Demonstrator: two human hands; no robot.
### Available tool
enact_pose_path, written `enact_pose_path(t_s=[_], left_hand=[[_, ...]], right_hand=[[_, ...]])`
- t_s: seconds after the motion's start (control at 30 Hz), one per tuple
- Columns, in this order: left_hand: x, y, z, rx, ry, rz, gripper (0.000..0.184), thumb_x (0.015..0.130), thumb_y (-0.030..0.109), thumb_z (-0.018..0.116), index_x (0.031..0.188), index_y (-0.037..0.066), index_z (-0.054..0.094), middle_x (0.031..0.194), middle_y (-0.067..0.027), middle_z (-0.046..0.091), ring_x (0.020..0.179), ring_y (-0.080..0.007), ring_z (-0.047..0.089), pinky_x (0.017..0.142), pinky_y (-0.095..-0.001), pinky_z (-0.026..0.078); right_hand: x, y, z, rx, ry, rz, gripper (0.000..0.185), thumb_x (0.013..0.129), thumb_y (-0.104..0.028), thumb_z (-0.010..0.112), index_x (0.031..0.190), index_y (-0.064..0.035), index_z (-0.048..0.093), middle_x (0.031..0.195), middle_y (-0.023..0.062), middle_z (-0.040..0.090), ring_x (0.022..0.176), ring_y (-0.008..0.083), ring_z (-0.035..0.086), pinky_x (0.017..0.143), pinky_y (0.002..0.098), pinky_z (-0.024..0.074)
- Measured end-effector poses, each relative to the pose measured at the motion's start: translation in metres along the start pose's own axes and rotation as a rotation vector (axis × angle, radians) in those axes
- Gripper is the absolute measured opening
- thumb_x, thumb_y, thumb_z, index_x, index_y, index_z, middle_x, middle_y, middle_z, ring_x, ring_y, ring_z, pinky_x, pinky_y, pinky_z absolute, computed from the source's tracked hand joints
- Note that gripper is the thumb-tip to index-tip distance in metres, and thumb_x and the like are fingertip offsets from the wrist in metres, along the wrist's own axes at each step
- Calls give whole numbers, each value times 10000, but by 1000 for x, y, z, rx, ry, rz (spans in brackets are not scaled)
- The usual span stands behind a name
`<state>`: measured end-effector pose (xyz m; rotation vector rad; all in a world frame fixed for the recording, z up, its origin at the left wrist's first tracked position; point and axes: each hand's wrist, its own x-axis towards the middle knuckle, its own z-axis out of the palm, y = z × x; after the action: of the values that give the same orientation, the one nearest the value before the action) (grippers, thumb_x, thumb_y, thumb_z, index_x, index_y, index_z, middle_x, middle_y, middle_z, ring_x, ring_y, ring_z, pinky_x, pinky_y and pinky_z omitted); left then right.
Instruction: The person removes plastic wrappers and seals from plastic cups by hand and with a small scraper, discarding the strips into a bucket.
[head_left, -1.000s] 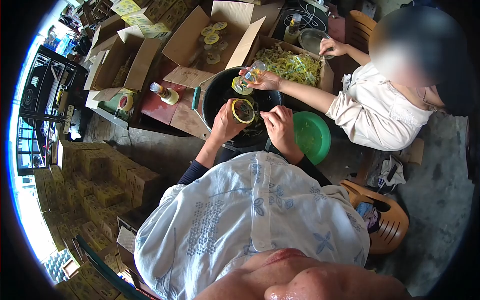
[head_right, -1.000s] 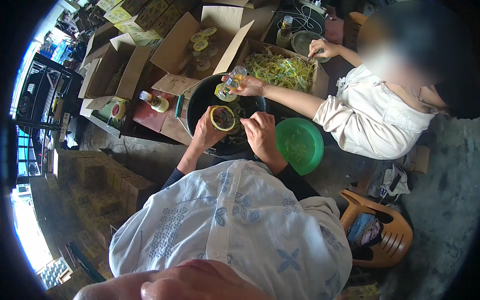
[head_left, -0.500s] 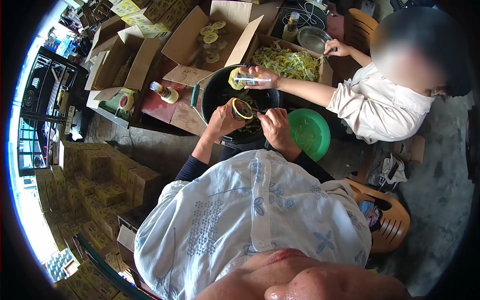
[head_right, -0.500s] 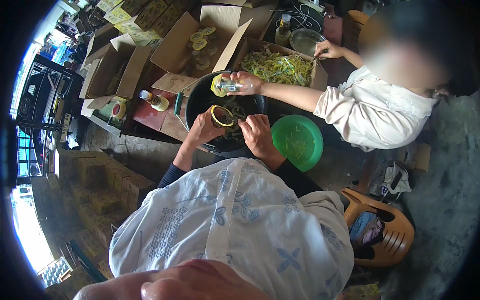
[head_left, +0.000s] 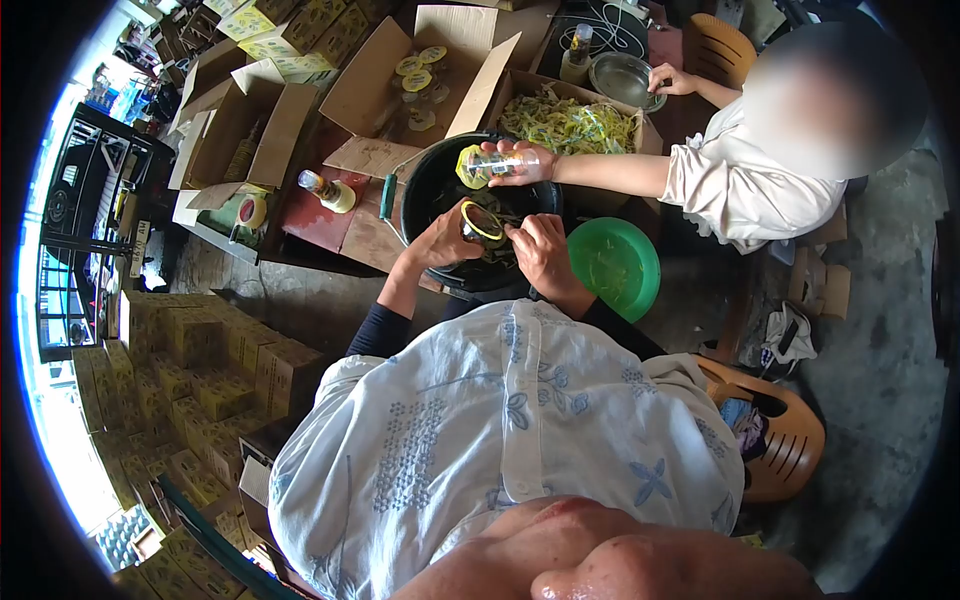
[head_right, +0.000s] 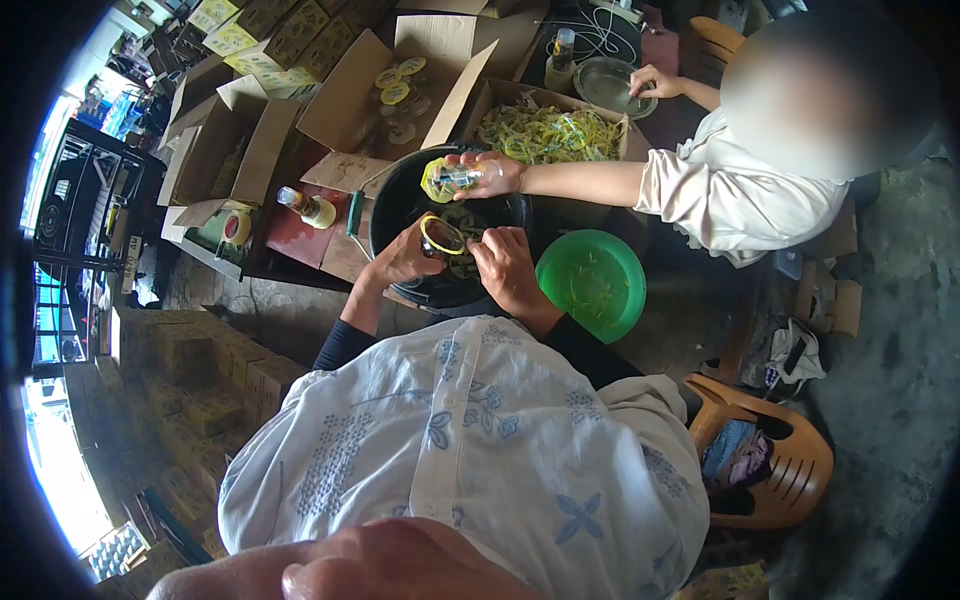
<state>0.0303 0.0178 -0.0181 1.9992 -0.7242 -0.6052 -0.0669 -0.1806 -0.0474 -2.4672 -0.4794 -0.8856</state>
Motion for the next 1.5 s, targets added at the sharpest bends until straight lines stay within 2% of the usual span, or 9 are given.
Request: enact_pose_path(t_s=[0.2,0.37,0.4,0.5,0.9,1.03,1.2,1.3,1.5], left_hand=[[8,-16,-2,-83,-83,114,508,695,130,787,1129,26,544,1013,-43,624,923,-154,570,854,-313,470],[-1,4,-3,-41,43,-45,597,735,186,838,1210,-17,540,1029,-49,620,911,-130,553,841,-290,465],[1,1,-3,-64,64,-3,603,695,204,831,1176,-24,548,934,-102,604,882,-205,604,810,-311,480],[-2,-10,0,26,172,231,630,679,154,805,1221,-28,539,1003,-129,635,933,-222,625,854,-324,489],[-9,-16,1,199,399,296,657,583,81,770,1195,0,548,1122,-165,547,1115,-362,527,971,-400,432],[-6,-11,5,222,443,319,648,618,29,781,1218,-6,539,1143,-175,578,1077,-369,568,950,-401,460],[-5,-6,6,139,435,258,678,655,27,776,1277,5,507,1177,-157,606,1138,-310,603,996,-364,464],[-4,-5,5,140,428,266,682,664,40,778,1288,7,505,1199,-165,609,1148,-316,602,1002,-377,464],[-7,-2,6,114,454,276,658,671,27,783,1269,-19,512,1194,-194,608,1141,-363,589,976,-402,477]], right_hand=[[0,10,6,78,3,115,163,756,-15,688,907,-67,656,836,55,519,827,242,571,786,405,437],[0,10,-1,83,6,162,138,747,-33,709,869,-84,668,827,37,524,826,225,569,772,396,430],[1,10,-3,76,8,157,137,749,-39,718,869,-85,669,824,32,526,827,218,567,770,392,431],[-1,5,-7,87,15,199,123,765,-56,735,851,-98,658,802,29,535,822,217,583,771,390,431],[-2,14,-43,156,105,350,120,770,-41,752,830,-91,661,773,23,593,733,228,588,724,383,428],[-41,49,-64,392,21,541,169,777,14,748,932,-5,684,818,92,665,676,197,632,615,305,504],[-126,102,-63,334,-150,920,237,753,-28,779,973,3,695,818,115,697,691,209,665,649,312,527],[-170,118,-40,125,-211,1029,266,771,-56,779,1007,20,684,817,89,696,709,150,658,676,305,525],[-223,124,9,-68,-214,1046,297,745,-88,763,1031,-33,702,877,117,718,780,235,697,724,361,538]])
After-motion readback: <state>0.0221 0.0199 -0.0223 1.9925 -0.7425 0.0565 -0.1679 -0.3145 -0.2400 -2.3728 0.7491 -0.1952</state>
